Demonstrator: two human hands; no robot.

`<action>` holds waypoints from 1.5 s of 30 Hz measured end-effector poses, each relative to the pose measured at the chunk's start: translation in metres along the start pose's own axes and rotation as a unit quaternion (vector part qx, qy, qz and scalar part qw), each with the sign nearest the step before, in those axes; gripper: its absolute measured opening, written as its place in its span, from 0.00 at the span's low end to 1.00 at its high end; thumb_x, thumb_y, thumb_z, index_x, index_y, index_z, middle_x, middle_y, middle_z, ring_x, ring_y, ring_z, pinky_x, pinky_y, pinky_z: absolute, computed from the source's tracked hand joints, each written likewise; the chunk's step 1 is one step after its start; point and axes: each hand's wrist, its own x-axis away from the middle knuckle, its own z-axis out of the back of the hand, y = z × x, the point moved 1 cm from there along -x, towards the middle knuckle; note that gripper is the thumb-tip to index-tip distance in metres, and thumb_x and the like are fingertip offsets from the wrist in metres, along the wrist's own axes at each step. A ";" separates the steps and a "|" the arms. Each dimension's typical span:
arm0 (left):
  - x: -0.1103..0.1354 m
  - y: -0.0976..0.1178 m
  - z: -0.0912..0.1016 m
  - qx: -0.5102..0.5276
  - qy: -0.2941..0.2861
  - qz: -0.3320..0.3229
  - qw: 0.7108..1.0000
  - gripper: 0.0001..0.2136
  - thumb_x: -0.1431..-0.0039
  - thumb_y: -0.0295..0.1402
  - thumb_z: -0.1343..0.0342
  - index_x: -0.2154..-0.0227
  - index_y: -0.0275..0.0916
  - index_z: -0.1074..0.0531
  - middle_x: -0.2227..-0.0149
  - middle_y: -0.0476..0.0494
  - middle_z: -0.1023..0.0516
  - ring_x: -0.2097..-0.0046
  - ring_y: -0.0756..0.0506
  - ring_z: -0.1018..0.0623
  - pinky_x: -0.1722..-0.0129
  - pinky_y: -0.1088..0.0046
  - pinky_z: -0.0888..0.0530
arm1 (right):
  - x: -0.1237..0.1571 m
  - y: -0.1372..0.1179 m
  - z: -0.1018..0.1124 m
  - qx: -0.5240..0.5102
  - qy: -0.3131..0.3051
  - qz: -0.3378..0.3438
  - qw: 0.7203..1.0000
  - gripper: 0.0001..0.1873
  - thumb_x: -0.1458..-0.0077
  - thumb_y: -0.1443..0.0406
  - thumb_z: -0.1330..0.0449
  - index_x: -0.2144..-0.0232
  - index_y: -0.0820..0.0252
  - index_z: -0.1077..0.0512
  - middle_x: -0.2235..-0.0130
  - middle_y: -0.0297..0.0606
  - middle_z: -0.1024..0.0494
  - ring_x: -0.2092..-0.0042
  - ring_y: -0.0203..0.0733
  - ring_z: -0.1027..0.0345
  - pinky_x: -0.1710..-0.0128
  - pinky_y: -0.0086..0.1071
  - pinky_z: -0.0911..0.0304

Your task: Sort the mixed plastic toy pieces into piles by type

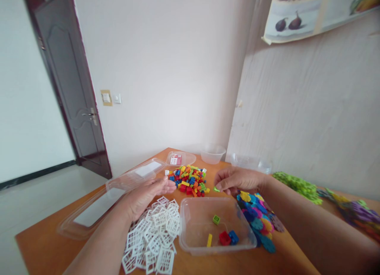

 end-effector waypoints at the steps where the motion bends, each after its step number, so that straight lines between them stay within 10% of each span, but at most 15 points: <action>1: 0.000 0.000 0.000 0.000 0.003 0.002 1.000 0.25 0.42 0.53 0.48 0.56 0.36 0.23 0.51 0.35 0.21 0.47 0.39 0.24 0.40 0.58 0.35 | 0.003 -0.001 0.000 0.002 -0.019 -0.006 1.000 0.14 0.53 0.57 0.33 0.69 0.62 0.27 0.78 0.29 0.29 0.78 0.28 0.44 0.80 0.23 0.52; 10: 0.004 0.011 -0.003 -0.002 -0.008 0.010 1.000 0.26 0.41 0.52 0.49 0.55 0.33 0.24 0.50 0.32 0.22 0.46 0.39 0.24 0.40 0.60 0.35 | -0.034 0.022 -0.003 0.172 0.142 0.021 0.975 0.10 0.56 0.65 0.37 0.67 0.60 0.26 0.71 0.31 0.25 0.72 0.32 0.35 0.74 0.24 0.43; 19: 0.000 0.000 0.000 0.002 0.009 0.009 1.000 0.24 0.41 0.52 0.48 0.55 0.35 0.23 0.50 0.34 0.22 0.46 0.40 0.24 0.40 0.61 0.34 | -0.044 0.016 -0.019 0.342 0.146 0.001 0.928 0.10 0.59 0.66 0.38 0.68 0.60 0.26 0.71 0.31 0.26 0.69 0.36 0.34 0.75 0.25 0.45; 29: 0.000 -0.001 0.001 0.003 0.007 0.006 1.000 0.25 0.41 0.52 0.48 0.55 0.35 0.23 0.50 0.34 0.22 0.46 0.39 0.24 0.40 0.60 0.34 | -0.023 0.013 -0.008 0.180 0.167 -0.009 0.969 0.09 0.51 0.60 0.38 0.73 0.60 0.30 0.77 0.29 0.31 0.76 0.31 0.39 0.79 0.24 0.48; 34: -0.001 -0.003 0.001 0.004 0.010 0.006 1.000 0.25 0.42 0.53 0.48 0.55 0.36 0.24 0.50 0.35 0.21 0.46 0.40 0.24 0.40 0.60 0.34 | 0.007 -0.010 -0.010 0.018 0.052 -0.001 0.998 0.17 0.53 0.53 0.34 0.70 0.60 0.29 0.77 0.29 0.30 0.78 0.29 0.41 0.80 0.23 0.49; 37: -0.002 -0.003 0.001 0.002 0.005 0.008 1.000 0.25 0.42 0.53 0.48 0.56 0.36 0.24 0.50 0.35 0.21 0.46 0.40 0.24 0.40 0.60 0.35 | 0.008 -0.015 -0.010 0.021 0.012 0.013 1.000 0.18 0.52 0.53 0.34 0.68 0.61 0.27 0.74 0.31 0.27 0.77 0.29 0.40 0.79 0.23 0.48; 45: 0.001 0.002 -0.001 -0.005 -0.006 -0.015 1.000 0.25 0.44 0.54 0.47 0.57 0.37 0.23 0.51 0.34 0.21 0.47 0.38 0.24 0.41 0.59 0.34 | -0.052 -0.008 -0.020 0.204 0.151 0.079 0.964 0.17 0.51 0.60 0.36 0.59 0.59 0.26 0.72 0.30 0.28 0.72 0.33 0.36 0.72 0.27 0.42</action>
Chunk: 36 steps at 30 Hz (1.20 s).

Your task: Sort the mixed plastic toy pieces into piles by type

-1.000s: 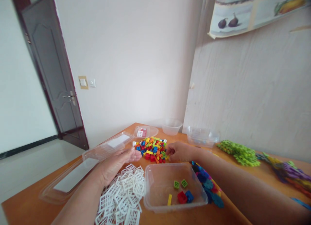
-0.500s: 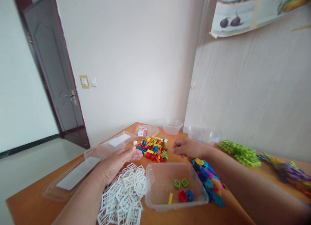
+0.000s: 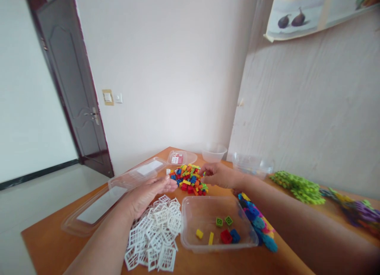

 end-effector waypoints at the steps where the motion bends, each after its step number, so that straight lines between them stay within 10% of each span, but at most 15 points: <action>1: 0.000 0.000 0.000 0.000 -0.001 -0.001 1.000 0.25 0.44 0.54 0.47 0.57 0.36 0.23 0.51 0.34 0.21 0.47 0.38 0.24 0.41 0.59 0.34 | -0.006 0.000 -0.004 0.043 0.010 0.011 0.999 0.18 0.51 0.61 0.37 0.56 0.59 0.26 0.71 0.31 0.27 0.71 0.34 0.36 0.72 0.27 0.42; 6: -0.001 -0.003 0.000 0.012 0.011 0.006 1.000 0.25 0.43 0.53 0.47 0.56 0.35 0.24 0.52 0.33 0.21 0.47 0.39 0.24 0.42 0.59 0.34 | -0.021 -0.001 -0.017 0.170 -0.006 0.107 0.980 0.26 0.51 0.64 0.38 0.48 0.54 0.27 0.61 0.35 0.23 0.64 0.40 0.32 0.64 0.30 0.40; 15: 0.001 0.002 -0.002 0.008 0.000 0.006 1.000 0.24 0.42 0.53 0.47 0.58 0.36 0.23 0.52 0.36 0.21 0.48 0.39 0.23 0.42 0.59 0.34 | -0.019 0.007 -0.024 0.220 0.036 0.134 0.966 0.11 0.50 0.66 0.39 0.62 0.59 0.23 0.63 0.37 0.23 0.63 0.40 0.32 0.65 0.29 0.42; 24: 0.000 -0.001 -0.001 0.011 0.006 0.006 1.000 0.25 0.44 0.53 0.45 0.57 0.36 0.23 0.53 0.35 0.20 0.48 0.39 0.23 0.42 0.58 0.34 | 0.005 0.001 -0.004 -0.039 0.070 0.000 0.997 0.08 0.51 0.62 0.38 0.68 0.60 0.30 0.73 0.30 0.29 0.72 0.34 0.36 0.73 0.26 0.43; 36: 0.000 -0.002 -0.002 0.014 0.006 0.009 1.000 0.25 0.44 0.54 0.46 0.56 0.37 0.23 0.51 0.35 0.21 0.46 0.38 0.25 0.40 0.57 0.36 | 0.048 -0.015 0.017 -0.219 -0.144 -0.052 0.964 0.14 0.48 0.55 0.37 0.67 0.60 0.30 0.74 0.31 0.25 0.78 0.29 0.39 0.79 0.23 0.48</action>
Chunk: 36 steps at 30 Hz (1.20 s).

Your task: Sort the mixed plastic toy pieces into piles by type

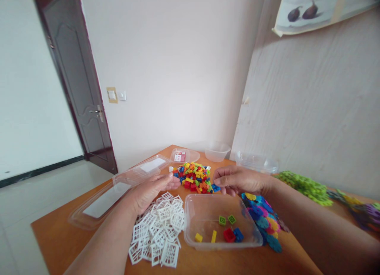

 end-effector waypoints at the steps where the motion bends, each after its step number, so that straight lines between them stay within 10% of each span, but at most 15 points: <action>1: 0.000 0.000 0.000 -0.002 0.001 -0.001 1.000 0.25 0.44 0.54 0.46 0.56 0.37 0.23 0.51 0.35 0.21 0.46 0.38 0.25 0.40 0.57 0.36 | -0.001 0.001 0.001 -0.009 0.014 0.004 1.000 0.14 0.49 0.55 0.36 0.67 0.60 0.30 0.75 0.30 0.26 0.79 0.29 0.40 0.79 0.23 0.49; 9: 0.000 -0.001 0.002 0.006 0.002 0.011 1.000 0.25 0.45 0.54 0.45 0.56 0.37 0.24 0.51 0.35 0.21 0.47 0.39 0.24 0.42 0.58 0.34 | -0.004 0.002 0.006 0.018 -0.065 0.001 0.998 0.15 0.51 0.57 0.36 0.64 0.62 0.25 0.77 0.28 0.31 0.77 0.29 0.44 0.78 0.24 0.52; 16: -0.001 -0.001 0.003 0.003 0.003 0.000 1.000 0.25 0.43 0.53 0.46 0.56 0.36 0.24 0.51 0.35 0.21 0.46 0.39 0.24 0.41 0.59 0.34 | -0.039 0.020 0.003 0.193 0.124 0.037 0.973 0.10 0.51 0.59 0.37 0.68 0.60 0.27 0.71 0.31 0.27 0.71 0.33 0.38 0.73 0.26 0.45; 24: 0.000 0.002 0.002 0.000 -0.004 -0.003 1.000 0.23 0.41 0.51 0.47 0.56 0.35 0.23 0.51 0.34 0.21 0.46 0.40 0.24 0.41 0.60 0.34 | -0.061 0.036 -0.007 0.361 0.172 0.037 0.916 0.11 0.55 0.60 0.37 0.67 0.58 0.27 0.72 0.32 0.27 0.71 0.36 0.36 0.77 0.26 0.48; 36: 0.001 0.001 0.001 -0.005 -0.006 0.004 1.000 0.23 0.41 0.51 0.47 0.56 0.36 0.23 0.51 0.35 0.21 0.46 0.40 0.24 0.40 0.60 0.35 | -0.030 0.015 -0.001 0.045 0.169 0.059 0.983 0.11 0.49 0.58 0.40 0.69 0.60 0.27 0.76 0.30 0.29 0.79 0.30 0.43 0.79 0.25 0.49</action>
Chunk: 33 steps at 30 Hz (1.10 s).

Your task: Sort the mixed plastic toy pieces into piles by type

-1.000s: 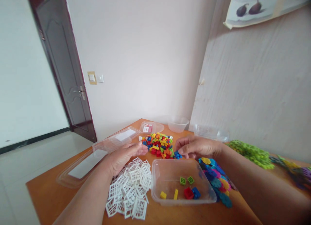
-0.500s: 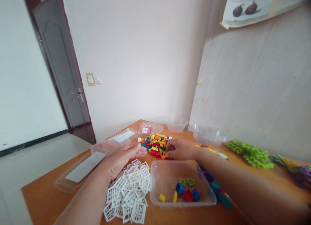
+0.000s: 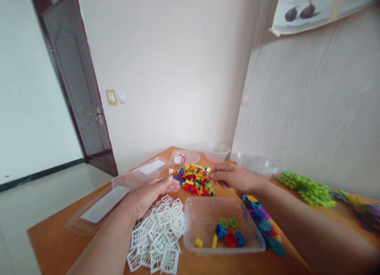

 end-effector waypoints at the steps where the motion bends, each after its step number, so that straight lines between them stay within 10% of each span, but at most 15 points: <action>1: 0.000 0.000 0.000 0.000 0.000 0.000 1.000 0.23 0.41 0.51 0.47 0.56 0.36 0.24 0.51 0.35 0.21 0.46 0.40 0.24 0.40 0.60 0.35 | 0.006 -0.006 0.002 -0.027 -0.026 -0.005 0.999 0.13 0.48 0.56 0.40 0.69 0.60 0.26 0.76 0.30 0.29 0.80 0.29 0.43 0.80 0.25 0.50; 7: -0.001 -0.001 0.001 -0.001 0.003 -0.004 1.000 0.24 0.41 0.51 0.48 0.55 0.36 0.24 0.51 0.35 0.21 0.46 0.40 0.24 0.41 0.61 0.34 | 0.009 -0.006 0.006 -0.001 -0.059 0.008 0.998 0.12 0.48 0.57 0.39 0.66 0.60 0.25 0.76 0.30 0.30 0.78 0.29 0.43 0.80 0.24 0.50; 17: -0.001 -0.002 0.002 0.002 0.006 -0.006 1.000 0.23 0.42 0.51 0.47 0.56 0.36 0.23 0.51 0.35 0.21 0.46 0.40 0.24 0.41 0.60 0.34 | -0.019 0.017 -0.012 0.332 -0.054 0.066 0.939 0.12 0.52 0.68 0.41 0.63 0.57 0.24 0.72 0.30 0.27 0.72 0.33 0.38 0.75 0.25 0.48; 27: -0.002 -0.003 0.002 0.009 0.005 0.008 1.000 0.22 0.43 0.51 0.45 0.56 0.38 0.23 0.51 0.37 0.21 0.46 0.40 0.24 0.40 0.59 0.34 | -0.020 0.015 -0.015 0.360 -0.040 0.058 0.930 0.06 0.52 0.65 0.40 0.69 0.59 0.26 0.71 0.33 0.25 0.71 0.35 0.35 0.75 0.26 0.47; 33: -0.001 -0.002 0.002 0.014 0.004 0.008 1.000 0.23 0.43 0.51 0.45 0.56 0.37 0.24 0.51 0.36 0.21 0.46 0.40 0.24 0.40 0.59 0.34 | -0.022 0.016 -0.004 0.226 0.025 0.017 0.974 0.08 0.51 0.61 0.38 0.73 0.60 0.30 0.75 0.30 0.30 0.74 0.33 0.39 0.77 0.25 0.48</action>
